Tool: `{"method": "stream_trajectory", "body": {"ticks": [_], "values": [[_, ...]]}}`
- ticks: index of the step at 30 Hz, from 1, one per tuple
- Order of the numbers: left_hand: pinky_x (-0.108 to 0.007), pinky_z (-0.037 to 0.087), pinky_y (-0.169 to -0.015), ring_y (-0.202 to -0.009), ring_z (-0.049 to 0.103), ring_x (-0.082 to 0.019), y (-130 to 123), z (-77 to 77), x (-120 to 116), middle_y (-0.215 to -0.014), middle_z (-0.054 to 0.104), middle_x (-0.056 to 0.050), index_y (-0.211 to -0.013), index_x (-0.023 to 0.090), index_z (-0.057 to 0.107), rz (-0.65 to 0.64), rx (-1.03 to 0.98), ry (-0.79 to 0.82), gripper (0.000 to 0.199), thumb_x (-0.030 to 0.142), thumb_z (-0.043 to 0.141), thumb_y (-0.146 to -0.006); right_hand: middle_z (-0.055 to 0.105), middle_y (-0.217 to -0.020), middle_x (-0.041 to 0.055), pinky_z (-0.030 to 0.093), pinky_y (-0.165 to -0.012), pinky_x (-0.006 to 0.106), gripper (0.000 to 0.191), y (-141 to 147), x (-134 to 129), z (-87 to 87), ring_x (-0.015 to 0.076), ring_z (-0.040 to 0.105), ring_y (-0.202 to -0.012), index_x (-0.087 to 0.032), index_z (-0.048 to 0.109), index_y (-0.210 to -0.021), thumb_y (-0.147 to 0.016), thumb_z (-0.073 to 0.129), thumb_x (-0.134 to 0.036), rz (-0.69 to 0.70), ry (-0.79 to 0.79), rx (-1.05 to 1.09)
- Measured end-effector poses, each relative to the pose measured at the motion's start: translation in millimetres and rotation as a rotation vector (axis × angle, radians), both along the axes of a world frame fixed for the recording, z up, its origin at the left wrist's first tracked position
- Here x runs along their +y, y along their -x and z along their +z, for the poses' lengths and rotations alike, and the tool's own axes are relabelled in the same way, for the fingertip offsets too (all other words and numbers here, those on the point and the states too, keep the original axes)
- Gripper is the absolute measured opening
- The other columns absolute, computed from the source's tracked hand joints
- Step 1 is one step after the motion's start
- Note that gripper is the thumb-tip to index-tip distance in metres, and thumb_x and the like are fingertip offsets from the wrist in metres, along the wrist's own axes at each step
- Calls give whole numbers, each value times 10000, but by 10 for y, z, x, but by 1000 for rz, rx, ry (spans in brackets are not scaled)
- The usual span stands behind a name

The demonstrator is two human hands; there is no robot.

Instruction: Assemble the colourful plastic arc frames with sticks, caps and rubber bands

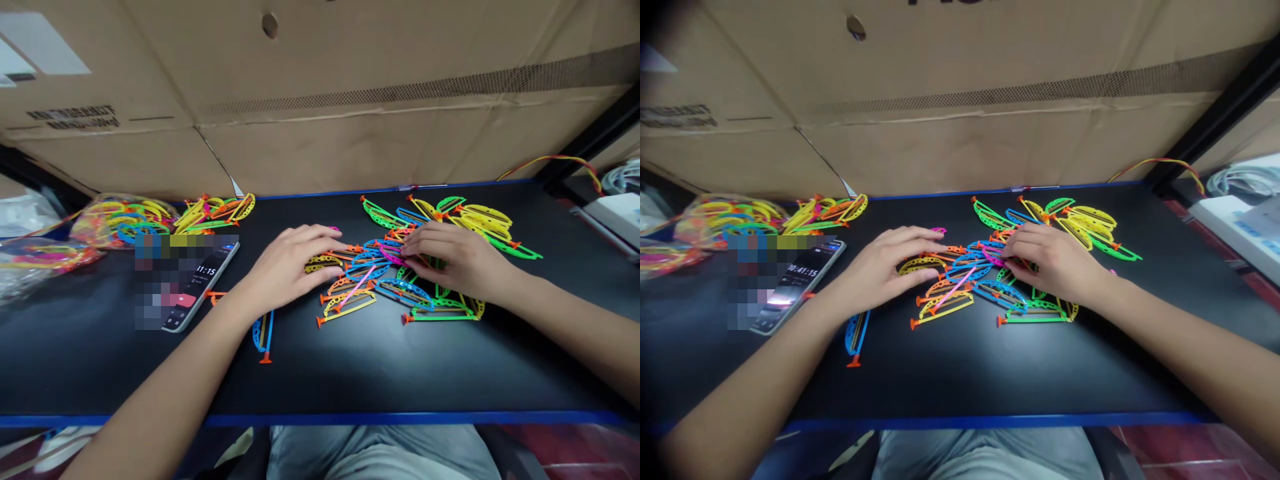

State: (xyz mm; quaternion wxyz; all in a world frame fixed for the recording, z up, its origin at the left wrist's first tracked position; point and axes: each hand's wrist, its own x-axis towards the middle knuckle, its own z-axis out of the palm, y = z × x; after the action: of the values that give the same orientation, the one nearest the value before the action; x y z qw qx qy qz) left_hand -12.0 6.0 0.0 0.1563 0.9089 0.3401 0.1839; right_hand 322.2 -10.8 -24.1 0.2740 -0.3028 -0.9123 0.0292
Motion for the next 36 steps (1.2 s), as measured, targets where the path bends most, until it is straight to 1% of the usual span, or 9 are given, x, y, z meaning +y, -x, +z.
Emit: {"method": "stream_trajectory", "body": {"ticks": [2, 4, 6, 12, 16, 20, 25, 32, 36], "values": [[-508, 420, -1193, -1424, 596, -300, -64, -36, -44, -1520, 656, -94, -1315, 288, 730, -106, -25, 51, 354, 473, 680, -1017, 792, -1008, 81, 607, -863, 414, 103, 5, 0, 7, 255, 746, -974, -216, 747, -1041, -1001, 657, -185, -4, -8, 12], [-506, 418, -1214, -1415, 612, -287, -105, -65, -72, -1509, 670, -93, -1279, 273, 753, -189, -29, 79, 318, 451, 673, -1027, 794, -1007, 82, 601, -860, 416, 111, 7, -1, 21, 255, 745, -963, -219, 750, -1032, -1001, 650, -181, -14, 8, 14], [-495, 442, -1200, -1371, 648, -275, -117, -76, -79, -1465, 702, -90, -1219, 256, 777, -218, -12, 76, 263, 407, 650, -1046, 793, -983, 85, 594, -837, 413, 108, 3, 1, 37, 257, 741, -937, -215, 749, -1012, -1005, 645, -190, -30, 32, 2], [-428, 528, -1063, -1187, 736, -252, -57, -37, -33, -1256, 791, -89, -1047, 206, 780, -172, 53, 9, 214, 360, 632, -1059, 764, -897, 76, 559, -776, 407, 89, -62, 48, 55, 260, 701, -854, -212, 732, -964, -987, 648, -194, -87, 60, -17], [-390, 552, -971, -1100, 758, -247, -32, -40, -11, -1198, 800, -92, -943, 190, 744, -154, 70, -44, 248, 383, 636, -1056, 763, -884, 70, 553, -771, 401, 102, -94, 82, 37, 258, 693, -852, -226, 728, -951, -984, 640, -187, -99, 62, 19], [-404, 551, -971, -1114, 755, -257, -21, -46, -1, -1228, 790, -89, -950, 198, 738, -132, 94, -56, 263, 418, 638, -1050, 774, -945, 80, 559, -824, 410, 123, -81, 81, 21, 258, 710, -905, -226, 730, -976, -1000, 620, -177, -87, 71, 10], [-444, 551, -1016, -1193, 733, -298, -29, -22, -22, -1270, 779, -105, -920, 202, 719, -101, 123, -38, 338, 538, 730, -958, 754, -1015, 118, 562, -840, 416, 178, -60, 60, 14, 272, 711, -958, -194, 745, -1009, -1020, 570, -162, -95, 69, -66], [-476, 537, -1066, -1193, 724, -284, -52, -21, -61, -1289, 771, -64, -953, 227, 720, -75, 134, -15, 94, 312, 719, -916, 739, -1057, 136, 552, -871, 435, 244, -81, 51, 42, 289, 694, -1002, -188, 747, -1030, -1040, 505, -162, -98, 104, -140], [-449, 551, -1029, -1160, 734, -270, -47, -38, -59, -1264, 774, -76, -982, 213, 719, -81, 118, -44, 134, 281, 604, -989, 730, -1096, 142, 553, -892, 448, 210, -90, 38, 77, 302, 690, -1031, -189, 745, -1111, -1049, 568, -284, -81, 159, -148]]}}
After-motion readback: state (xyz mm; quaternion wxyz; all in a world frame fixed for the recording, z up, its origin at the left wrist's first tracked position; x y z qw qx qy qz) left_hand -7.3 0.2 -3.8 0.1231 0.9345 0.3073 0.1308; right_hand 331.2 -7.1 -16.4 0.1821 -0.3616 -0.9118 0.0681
